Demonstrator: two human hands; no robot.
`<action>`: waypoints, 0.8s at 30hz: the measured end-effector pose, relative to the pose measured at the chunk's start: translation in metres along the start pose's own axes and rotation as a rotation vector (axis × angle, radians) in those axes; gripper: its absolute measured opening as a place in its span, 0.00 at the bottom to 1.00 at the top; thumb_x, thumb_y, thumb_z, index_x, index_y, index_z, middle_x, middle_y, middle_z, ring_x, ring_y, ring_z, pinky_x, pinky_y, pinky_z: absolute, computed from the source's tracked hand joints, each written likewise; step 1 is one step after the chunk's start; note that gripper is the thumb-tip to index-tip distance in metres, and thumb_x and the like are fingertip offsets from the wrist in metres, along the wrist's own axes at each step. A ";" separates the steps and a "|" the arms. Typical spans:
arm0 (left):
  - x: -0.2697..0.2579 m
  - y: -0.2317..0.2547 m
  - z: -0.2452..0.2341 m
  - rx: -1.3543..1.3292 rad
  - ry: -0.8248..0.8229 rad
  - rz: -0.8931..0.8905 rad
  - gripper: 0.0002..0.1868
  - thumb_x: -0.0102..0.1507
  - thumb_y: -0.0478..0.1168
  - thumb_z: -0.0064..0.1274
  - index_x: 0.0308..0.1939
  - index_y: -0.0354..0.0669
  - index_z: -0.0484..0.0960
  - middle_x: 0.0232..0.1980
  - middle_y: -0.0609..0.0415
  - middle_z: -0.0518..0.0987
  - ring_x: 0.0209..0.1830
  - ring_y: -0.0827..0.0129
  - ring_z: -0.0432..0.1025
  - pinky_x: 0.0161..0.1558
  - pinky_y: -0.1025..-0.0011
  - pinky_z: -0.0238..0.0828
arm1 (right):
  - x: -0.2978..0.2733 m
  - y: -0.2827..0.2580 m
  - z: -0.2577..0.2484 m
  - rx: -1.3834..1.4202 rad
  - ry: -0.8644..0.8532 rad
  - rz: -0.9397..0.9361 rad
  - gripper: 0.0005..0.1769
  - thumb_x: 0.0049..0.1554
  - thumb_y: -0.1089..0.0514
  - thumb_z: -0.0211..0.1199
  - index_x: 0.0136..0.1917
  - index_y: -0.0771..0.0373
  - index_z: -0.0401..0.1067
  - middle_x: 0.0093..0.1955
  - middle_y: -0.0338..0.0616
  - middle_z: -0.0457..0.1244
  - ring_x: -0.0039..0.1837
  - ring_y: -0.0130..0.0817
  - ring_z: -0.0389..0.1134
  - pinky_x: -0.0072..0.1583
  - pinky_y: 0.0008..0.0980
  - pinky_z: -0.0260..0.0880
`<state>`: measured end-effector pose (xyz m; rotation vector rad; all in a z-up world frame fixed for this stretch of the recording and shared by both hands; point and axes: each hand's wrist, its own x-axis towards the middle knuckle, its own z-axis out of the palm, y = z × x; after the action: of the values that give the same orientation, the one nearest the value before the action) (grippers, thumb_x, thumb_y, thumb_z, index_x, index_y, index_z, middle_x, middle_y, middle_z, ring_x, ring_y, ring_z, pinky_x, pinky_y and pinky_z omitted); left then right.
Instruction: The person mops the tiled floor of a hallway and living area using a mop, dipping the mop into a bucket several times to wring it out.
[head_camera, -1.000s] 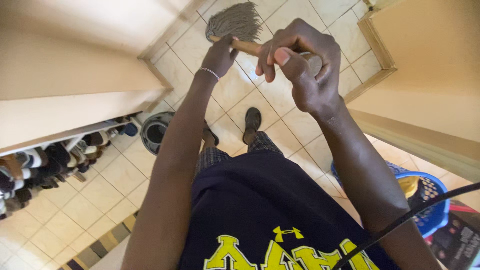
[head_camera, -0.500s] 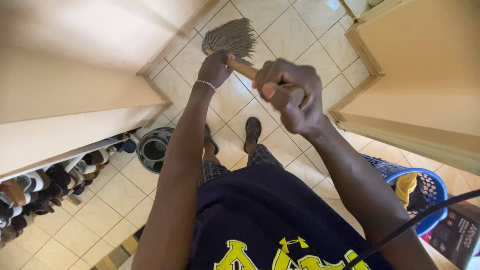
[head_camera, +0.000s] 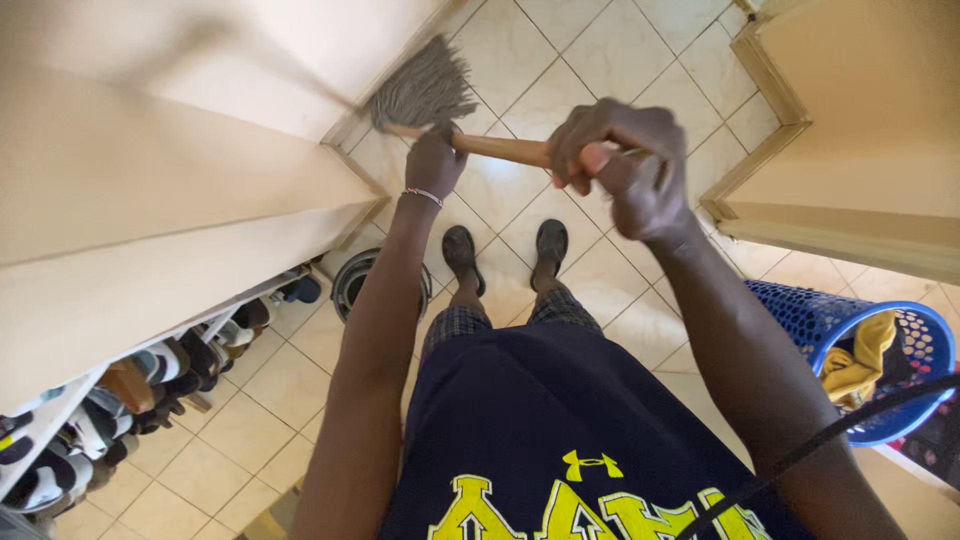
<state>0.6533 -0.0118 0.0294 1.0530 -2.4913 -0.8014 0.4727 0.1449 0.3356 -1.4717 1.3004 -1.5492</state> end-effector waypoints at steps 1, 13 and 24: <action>-0.003 -0.004 -0.003 -0.014 -0.033 -0.030 0.10 0.61 0.43 0.61 0.41 0.43 0.80 0.40 0.45 0.82 0.39 0.46 0.77 0.40 0.52 0.75 | 0.004 -0.001 0.001 -0.014 0.026 0.012 0.20 0.67 0.49 0.47 0.38 0.63 0.65 0.28 0.42 0.59 0.33 0.31 0.66 0.40 0.37 0.76; -0.033 0.025 0.034 -0.149 -0.401 0.051 0.18 0.64 0.38 0.51 0.52 0.33 0.64 0.43 0.32 0.79 0.39 0.40 0.77 0.40 0.50 0.76 | 0.012 -0.032 -0.028 0.217 0.304 0.246 0.26 0.73 0.42 0.47 0.40 0.62 0.59 0.24 0.37 0.45 0.27 0.30 0.48 0.44 0.38 0.62; 0.052 0.102 0.085 -0.323 -0.246 0.289 0.10 0.72 0.39 0.43 0.54 0.37 0.64 0.47 0.32 0.79 0.45 0.37 0.77 0.41 0.51 0.76 | 0.000 -0.060 -0.073 0.129 0.331 0.121 0.26 0.70 0.46 0.46 0.33 0.60 0.53 0.22 0.39 0.45 0.25 0.29 0.46 0.36 0.35 0.59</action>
<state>0.5205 0.0396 0.0282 0.4977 -2.5090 -1.2462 0.4127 0.1803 0.3999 -1.0677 1.4135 -1.8119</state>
